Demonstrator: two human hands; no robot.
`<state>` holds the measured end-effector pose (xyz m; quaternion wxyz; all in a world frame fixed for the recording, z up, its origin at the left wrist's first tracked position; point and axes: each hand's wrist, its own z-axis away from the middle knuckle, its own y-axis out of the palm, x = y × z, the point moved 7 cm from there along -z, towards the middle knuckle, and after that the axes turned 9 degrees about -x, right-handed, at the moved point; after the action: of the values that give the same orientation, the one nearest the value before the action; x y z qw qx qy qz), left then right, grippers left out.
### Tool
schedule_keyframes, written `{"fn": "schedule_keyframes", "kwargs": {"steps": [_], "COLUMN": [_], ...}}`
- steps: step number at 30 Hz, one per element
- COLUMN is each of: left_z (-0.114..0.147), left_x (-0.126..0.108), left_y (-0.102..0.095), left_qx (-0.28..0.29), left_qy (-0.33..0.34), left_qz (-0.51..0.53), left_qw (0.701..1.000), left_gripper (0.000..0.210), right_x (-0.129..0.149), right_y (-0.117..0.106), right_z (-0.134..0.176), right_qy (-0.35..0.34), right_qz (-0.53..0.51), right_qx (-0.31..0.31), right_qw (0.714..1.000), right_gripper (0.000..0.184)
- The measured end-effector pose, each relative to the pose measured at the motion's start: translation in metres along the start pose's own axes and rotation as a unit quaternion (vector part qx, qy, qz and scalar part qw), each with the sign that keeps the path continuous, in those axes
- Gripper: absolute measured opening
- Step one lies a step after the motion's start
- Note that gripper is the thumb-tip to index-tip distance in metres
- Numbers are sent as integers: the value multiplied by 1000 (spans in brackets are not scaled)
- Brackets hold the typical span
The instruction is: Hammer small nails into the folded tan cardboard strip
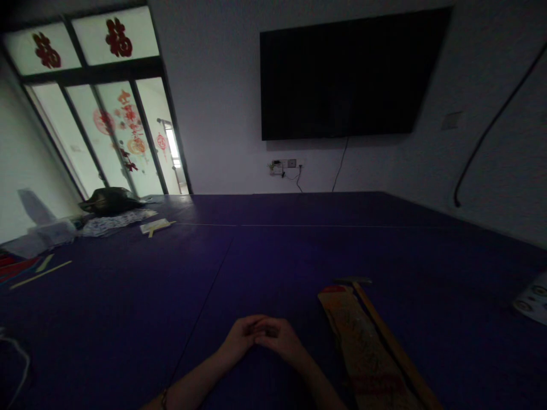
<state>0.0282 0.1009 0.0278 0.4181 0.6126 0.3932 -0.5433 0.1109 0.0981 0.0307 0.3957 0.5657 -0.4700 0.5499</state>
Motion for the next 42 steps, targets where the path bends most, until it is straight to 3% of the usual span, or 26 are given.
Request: {"fn": "schedule_keyframes", "kwargs": {"steps": [42], "left_z": [0], "left_x": [-1], "left_y": [0], "left_qx": [9], "left_qy": [6], "left_qz": [-1], "left_qw": [1000], "left_gripper": [31], "right_x": [0], "right_y": [0], "right_z": [0], "right_qy": [4], "right_qz": [-6], "right_qx": [3], "right_qw": [1000], "right_gripper": [21]}}
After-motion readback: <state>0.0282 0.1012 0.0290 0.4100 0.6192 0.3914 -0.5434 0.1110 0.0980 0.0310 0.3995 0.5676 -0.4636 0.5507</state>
